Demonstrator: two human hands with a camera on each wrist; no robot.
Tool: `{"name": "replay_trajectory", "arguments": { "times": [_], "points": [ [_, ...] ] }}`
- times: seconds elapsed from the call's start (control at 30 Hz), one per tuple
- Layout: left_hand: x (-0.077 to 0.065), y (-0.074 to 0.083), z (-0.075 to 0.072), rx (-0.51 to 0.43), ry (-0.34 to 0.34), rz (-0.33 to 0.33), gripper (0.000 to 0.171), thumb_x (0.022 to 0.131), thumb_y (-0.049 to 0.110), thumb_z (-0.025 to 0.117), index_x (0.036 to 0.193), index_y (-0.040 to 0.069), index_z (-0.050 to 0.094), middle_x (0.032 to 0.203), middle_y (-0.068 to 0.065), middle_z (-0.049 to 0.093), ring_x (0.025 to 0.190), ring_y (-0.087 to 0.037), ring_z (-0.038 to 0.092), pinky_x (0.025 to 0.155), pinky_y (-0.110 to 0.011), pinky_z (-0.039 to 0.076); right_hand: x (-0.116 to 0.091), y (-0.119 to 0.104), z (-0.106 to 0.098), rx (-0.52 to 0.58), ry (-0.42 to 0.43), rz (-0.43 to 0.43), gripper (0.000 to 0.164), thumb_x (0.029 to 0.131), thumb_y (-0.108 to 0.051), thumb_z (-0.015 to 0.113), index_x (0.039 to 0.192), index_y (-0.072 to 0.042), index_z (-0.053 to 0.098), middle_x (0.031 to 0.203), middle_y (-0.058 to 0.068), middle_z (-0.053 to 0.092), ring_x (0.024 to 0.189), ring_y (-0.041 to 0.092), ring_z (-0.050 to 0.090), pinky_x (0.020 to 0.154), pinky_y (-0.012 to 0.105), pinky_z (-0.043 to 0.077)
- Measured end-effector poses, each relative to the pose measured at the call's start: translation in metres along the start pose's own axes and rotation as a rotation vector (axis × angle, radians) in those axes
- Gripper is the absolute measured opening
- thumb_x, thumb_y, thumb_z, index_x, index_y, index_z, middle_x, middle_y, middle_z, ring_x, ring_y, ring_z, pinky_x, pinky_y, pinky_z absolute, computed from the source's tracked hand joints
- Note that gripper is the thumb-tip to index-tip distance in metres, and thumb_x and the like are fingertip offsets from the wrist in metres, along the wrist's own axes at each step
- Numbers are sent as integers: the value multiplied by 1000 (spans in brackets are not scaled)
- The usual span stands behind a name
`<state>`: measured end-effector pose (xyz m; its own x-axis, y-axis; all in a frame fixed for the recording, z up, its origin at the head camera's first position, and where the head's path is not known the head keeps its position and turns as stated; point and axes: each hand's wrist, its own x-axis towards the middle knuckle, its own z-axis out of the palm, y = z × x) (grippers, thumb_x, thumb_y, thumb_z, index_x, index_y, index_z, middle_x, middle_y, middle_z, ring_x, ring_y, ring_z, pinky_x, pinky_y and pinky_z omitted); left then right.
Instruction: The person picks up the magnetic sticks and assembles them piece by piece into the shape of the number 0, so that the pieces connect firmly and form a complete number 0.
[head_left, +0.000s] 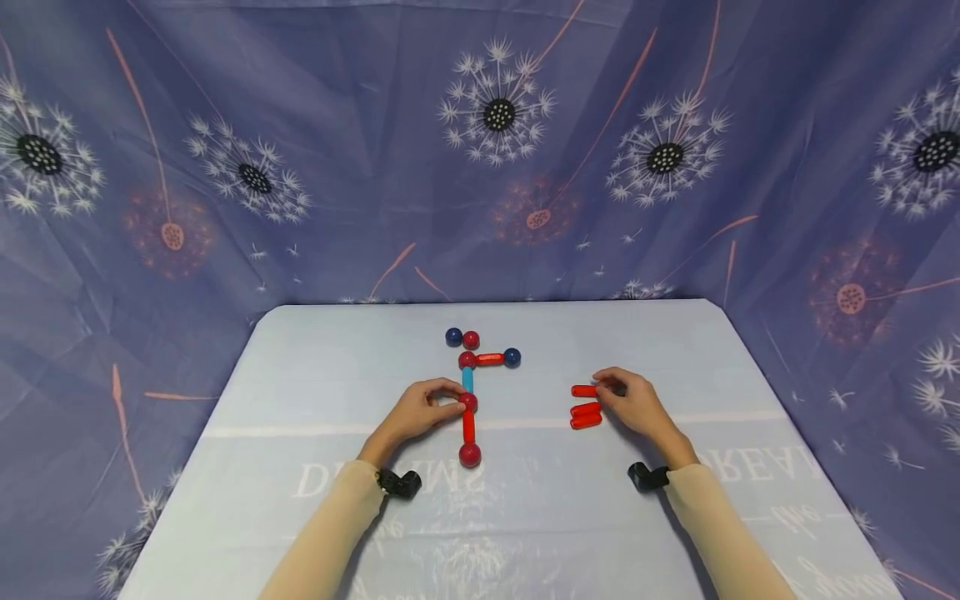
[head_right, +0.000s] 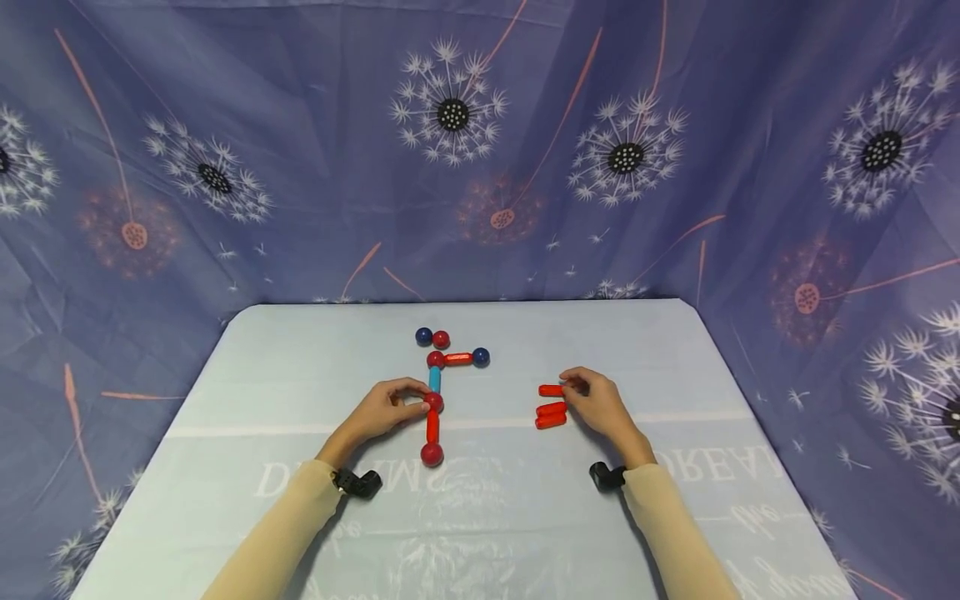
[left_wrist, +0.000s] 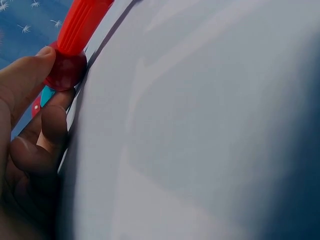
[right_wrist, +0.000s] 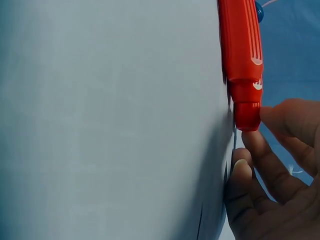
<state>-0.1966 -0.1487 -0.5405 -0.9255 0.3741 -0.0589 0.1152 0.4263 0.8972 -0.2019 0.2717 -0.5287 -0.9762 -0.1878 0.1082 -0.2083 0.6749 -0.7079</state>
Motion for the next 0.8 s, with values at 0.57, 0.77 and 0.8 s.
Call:
{"name": "replay_trajectory", "arguments": {
  "times": [0.57,0.77,0.8],
  "points": [
    [1,1,-2,18,19,2,29,93,29,78,121,21,74,112,-1,75,54,-12,50,53,-23,44,7,-4,-2,-31,-91,88,25,97,-13,70,119,-3,73,112,16,70,96,26,62,84,40,53],
    [2,1,-1,17,16,-1,29,93,31,78,121,21,74,113,-1,75,54,-13,50,53,-23,43,7,-2,-2,-47,-84,78,23,97,-15,71,116,-4,74,108,14,71,96,26,63,86,42,52],
    [2,1,-1,15,16,-3,29,93,31,78,121,22,74,113,-1,75,54,-13,50,53,-23,43,7,-2,-2,-43,-84,77,22,97,-15,71,116,-4,74,107,13,71,96,26,63,86,42,51]
  ]
}}
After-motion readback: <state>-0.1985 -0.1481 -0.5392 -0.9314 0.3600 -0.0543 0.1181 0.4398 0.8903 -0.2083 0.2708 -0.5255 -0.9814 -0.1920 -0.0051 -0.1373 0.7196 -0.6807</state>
